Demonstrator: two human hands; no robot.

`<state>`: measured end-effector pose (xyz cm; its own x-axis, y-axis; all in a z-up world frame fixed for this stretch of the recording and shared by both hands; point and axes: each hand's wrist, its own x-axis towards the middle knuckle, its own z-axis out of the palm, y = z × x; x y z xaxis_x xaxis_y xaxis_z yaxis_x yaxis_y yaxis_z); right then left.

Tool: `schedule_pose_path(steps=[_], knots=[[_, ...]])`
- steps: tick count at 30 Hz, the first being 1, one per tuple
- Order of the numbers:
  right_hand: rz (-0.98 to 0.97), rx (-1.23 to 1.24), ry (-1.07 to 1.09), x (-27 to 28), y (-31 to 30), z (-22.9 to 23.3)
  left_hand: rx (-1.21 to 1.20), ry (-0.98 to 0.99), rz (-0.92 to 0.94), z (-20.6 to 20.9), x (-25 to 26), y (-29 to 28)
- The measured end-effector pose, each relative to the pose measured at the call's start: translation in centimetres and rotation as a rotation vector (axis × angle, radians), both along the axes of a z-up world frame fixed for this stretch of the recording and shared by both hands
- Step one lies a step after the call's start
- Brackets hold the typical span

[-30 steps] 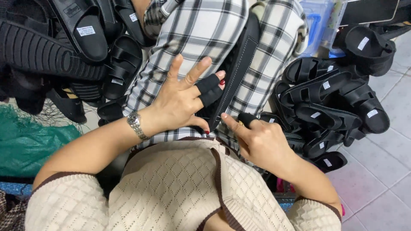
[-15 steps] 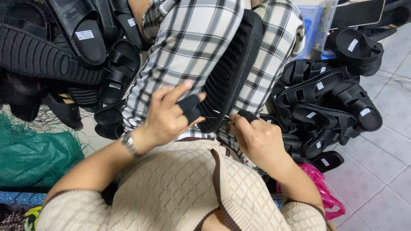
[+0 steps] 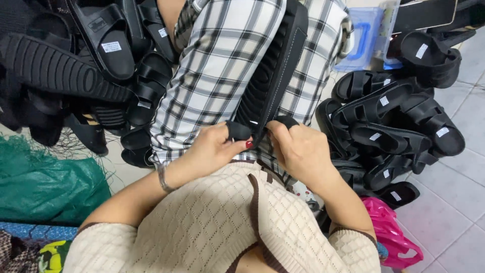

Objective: Hand-sewing the upper part of a sandal to its sole using a needle and thread.

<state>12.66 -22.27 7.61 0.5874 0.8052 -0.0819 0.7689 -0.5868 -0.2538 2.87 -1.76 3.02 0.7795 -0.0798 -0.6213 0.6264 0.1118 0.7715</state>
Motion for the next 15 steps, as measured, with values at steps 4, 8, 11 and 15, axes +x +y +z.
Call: schedule_pose_path(steps=[4, 8, 11, 15], knots=[[0.039, 0.021, -0.106, -0.2, -0.4, -1.0, 0.261, -0.351, 0.088, -1.4, -0.8, -1.5], [-0.016, 0.081, -0.037, -0.5, -0.2, -0.7, -0.120, -0.103, 0.257, -0.2, -0.5, -0.6], [-0.038, 0.101, 0.115, -0.3, -0.2, -0.4, -0.082, -0.033, 0.334, -1.2, -1.1, 0.0], [-0.010, 0.109, 0.083, -0.3, 0.2, -0.7, -0.075, -0.014, 0.392, -0.7, 0.0, -0.2]])
